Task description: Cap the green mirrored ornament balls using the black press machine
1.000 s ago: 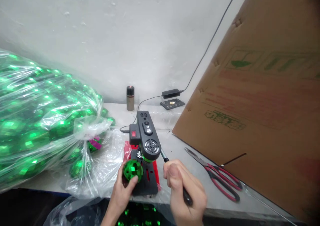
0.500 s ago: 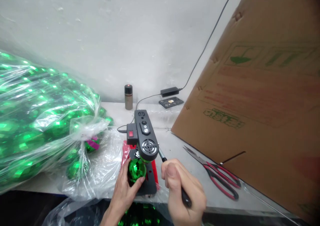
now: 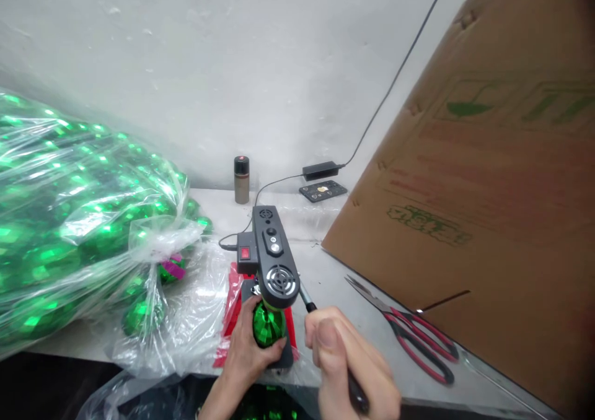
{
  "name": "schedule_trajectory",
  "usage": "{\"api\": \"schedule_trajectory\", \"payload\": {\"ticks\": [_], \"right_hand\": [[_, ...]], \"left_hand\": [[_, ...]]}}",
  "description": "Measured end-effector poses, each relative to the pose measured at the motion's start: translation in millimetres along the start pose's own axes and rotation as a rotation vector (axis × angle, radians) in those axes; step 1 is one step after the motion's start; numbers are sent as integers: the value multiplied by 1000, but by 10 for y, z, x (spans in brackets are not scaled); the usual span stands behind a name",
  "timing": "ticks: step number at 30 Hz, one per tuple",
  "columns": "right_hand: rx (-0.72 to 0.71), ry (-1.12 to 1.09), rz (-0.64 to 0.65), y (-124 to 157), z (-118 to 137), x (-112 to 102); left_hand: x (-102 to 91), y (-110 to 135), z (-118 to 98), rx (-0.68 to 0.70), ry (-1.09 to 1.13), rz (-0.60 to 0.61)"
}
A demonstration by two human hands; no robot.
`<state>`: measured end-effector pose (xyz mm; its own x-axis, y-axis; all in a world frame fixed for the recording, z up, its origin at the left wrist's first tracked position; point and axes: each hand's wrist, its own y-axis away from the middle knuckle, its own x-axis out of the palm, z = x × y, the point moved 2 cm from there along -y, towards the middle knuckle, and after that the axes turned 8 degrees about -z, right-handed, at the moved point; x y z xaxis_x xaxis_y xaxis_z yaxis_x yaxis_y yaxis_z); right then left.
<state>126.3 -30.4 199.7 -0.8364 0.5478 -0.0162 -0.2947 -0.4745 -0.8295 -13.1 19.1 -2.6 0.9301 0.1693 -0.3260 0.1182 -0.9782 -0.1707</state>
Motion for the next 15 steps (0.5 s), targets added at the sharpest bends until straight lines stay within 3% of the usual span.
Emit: {"api": "schedule_trajectory", "payload": {"ticks": [4, 11, 15], "right_hand": [[-19, 36, -35, 33, 6, 12], [20, 140, -212, 299, -7, 109], [87, 120, -235, 377, -22, 124]], "left_hand": [[13, 8, 53, -80, 51, 55], [3, 5, 22, -73, 47, 63], [16, 2, 10, -67, 52, 59]]}}
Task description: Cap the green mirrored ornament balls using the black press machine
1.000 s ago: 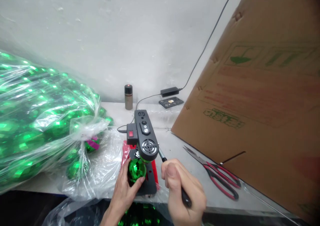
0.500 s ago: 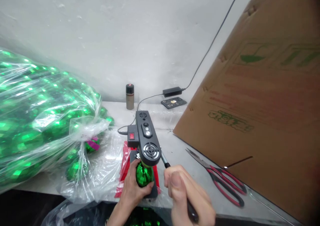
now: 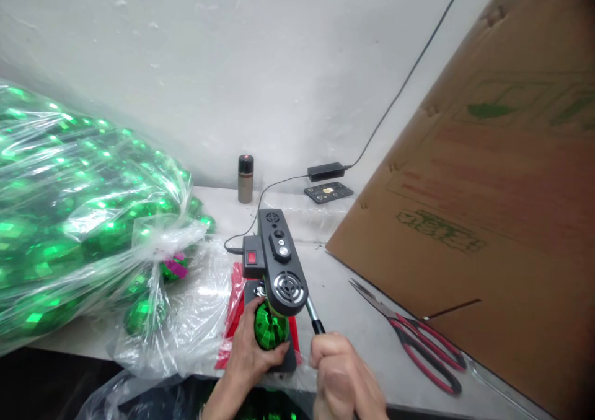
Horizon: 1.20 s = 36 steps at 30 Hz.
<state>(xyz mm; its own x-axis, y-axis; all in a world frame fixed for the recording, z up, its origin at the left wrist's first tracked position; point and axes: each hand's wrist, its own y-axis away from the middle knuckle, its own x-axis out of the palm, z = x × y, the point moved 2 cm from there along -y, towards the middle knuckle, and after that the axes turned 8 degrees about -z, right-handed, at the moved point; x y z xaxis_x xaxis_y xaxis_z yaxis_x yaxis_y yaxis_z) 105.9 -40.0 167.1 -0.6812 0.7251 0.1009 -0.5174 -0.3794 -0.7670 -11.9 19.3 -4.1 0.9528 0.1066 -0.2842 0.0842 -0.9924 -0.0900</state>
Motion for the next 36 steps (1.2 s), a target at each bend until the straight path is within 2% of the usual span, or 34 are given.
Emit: {"api": "schedule_trajectory", "payload": {"ticks": [5, 12, 19, 24, 29, 36], "right_hand": [[43, -33, 1, 21, -29, -1], [73, -10, -61, 92, -55, 29], [-22, -106, -11, 81, -182, -25], [-82, -126, -36, 94, -253, -38], [-81, -124, -16, 88, -280, -25], [-99, -138, -119, 117, -274, 38]], "left_hand": [[-3, 3, -21, 17, -29, 4], [24, -4, -1, 26, -62, -13], [31, -20, -17, 10, -49, -16], [36, -24, -42, 10, -60, -7], [38, -23, -66, 21, -45, -8], [50, -34, -60, 17, -48, -18]]}}
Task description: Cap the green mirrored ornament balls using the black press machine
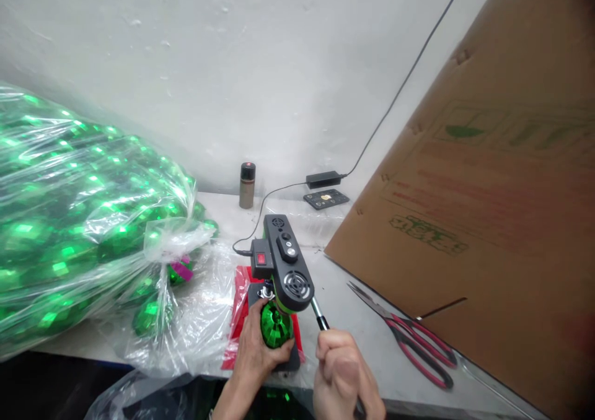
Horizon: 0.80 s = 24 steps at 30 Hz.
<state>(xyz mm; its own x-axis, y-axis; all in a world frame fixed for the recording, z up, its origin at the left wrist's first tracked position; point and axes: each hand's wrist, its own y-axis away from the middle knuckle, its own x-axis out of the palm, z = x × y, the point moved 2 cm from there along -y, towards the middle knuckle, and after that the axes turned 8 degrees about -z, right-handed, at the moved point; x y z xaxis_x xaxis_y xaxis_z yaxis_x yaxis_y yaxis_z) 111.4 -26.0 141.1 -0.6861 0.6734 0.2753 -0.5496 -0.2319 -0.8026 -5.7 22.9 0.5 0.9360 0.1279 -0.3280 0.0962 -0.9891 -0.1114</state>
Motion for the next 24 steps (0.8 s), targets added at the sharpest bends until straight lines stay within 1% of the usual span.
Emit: {"api": "schedule_trajectory", "payload": {"ticks": [3, 6, 8, 11, 15, 17, 19, 21, 22, 24], "right_hand": [[6, -9, -53, 2, 13, 37], [-2, -23, -80, 5, 13, 53], [-13, -27, -73, 29, 0, 46], [-38, -2, -52, 111, -32, 24], [-63, 42, -84, 240, -98, -15], [-75, 40, -61, 268, -130, -39], [-94, 31, -11, 236, -134, -63], [-93, 17, 40, 125, -94, -73], [-78, 11, 59, 40, -57, -67], [3, -4, 123, -158, 32, -24]], "left_hand": [[30, 10, -5, -10, -19, -7], [60, 39, -23, 8, -21, -55], [77, 57, -32, 27, -20, -77], [99, 72, -26, 35, -21, -77], [106, 77, 2, 46, -19, -81], [94, 73, 16, 46, -15, -74], [71, 53, 22, 41, -2, -47], [43, 12, 18, 35, 15, -17], [27, -14, 14, 33, 22, -5], [-3, -55, 17, 34, 26, 6]]}}
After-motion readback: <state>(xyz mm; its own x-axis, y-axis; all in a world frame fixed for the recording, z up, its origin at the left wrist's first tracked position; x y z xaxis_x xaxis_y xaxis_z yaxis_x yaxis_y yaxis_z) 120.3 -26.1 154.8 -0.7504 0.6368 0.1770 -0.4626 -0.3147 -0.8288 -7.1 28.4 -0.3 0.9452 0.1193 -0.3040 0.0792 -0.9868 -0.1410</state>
